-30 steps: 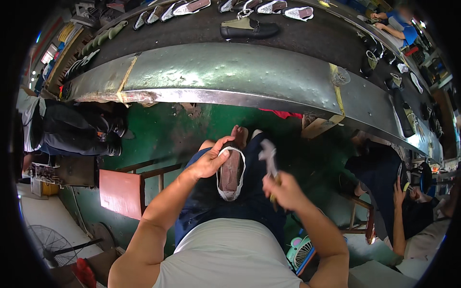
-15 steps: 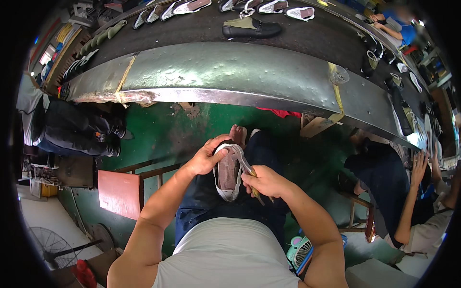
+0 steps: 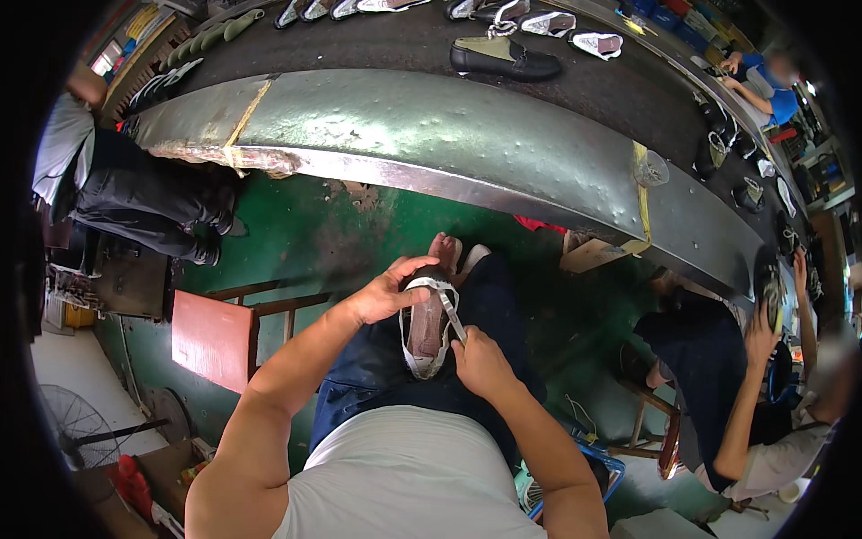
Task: Manually repairing or lasting shoes by pulling the upper tight over the last using pliers.
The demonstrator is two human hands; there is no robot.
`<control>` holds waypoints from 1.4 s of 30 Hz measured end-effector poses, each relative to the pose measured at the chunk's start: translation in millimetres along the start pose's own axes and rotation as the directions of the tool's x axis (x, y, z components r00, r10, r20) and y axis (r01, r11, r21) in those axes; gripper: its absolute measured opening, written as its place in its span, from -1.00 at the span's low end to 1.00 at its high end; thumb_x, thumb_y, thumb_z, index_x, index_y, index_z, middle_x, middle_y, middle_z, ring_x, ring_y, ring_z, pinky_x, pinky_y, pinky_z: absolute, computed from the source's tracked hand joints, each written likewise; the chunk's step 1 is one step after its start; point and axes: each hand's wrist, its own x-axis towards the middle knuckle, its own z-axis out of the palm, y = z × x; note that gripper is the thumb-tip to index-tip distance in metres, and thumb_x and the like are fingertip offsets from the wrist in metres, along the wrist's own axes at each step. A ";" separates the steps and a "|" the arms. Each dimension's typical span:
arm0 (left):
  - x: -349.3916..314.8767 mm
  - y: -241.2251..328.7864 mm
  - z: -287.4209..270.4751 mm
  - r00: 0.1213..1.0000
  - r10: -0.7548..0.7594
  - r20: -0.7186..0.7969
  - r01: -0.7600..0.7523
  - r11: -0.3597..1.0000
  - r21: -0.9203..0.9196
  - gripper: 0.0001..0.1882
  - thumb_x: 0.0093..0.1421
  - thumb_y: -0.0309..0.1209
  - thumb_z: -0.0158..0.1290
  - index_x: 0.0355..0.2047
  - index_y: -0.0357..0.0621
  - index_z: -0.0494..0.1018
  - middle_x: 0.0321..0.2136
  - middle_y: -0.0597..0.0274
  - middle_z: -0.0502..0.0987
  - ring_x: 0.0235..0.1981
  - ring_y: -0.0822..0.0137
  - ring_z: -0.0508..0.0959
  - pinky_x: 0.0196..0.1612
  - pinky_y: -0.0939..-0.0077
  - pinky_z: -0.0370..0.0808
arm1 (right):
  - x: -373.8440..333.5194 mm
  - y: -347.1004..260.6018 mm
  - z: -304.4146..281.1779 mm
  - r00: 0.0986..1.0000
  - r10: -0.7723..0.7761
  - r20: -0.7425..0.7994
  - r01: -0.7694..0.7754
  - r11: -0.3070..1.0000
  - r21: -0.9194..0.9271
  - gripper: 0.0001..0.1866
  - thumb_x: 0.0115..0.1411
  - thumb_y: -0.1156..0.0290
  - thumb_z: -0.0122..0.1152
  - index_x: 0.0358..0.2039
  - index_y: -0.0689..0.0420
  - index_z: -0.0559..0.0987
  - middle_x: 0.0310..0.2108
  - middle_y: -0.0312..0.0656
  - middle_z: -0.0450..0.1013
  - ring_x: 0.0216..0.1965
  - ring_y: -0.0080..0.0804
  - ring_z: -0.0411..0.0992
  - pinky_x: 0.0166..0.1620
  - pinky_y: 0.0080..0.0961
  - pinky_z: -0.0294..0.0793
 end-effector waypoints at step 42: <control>-76.1 -6.7 73.1 0.961 0.277 0.023 -0.250 0.825 0.507 0.16 -0.04 -0.45 0.42 0.43 -0.15 -0.12 0.30 -0.29 0.18 0.32 -0.23 0.26 0.32 0.12 0.30 | -9.0 9.5 -1.7 0.950 -0.050 -0.309 0.231 0.779 0.583 -0.65 0.47 0.17 -0.04 -0.04 0.21 0.49 -0.30 -0.12 0.56 -0.29 -0.39 0.54 -0.18 -0.44 0.51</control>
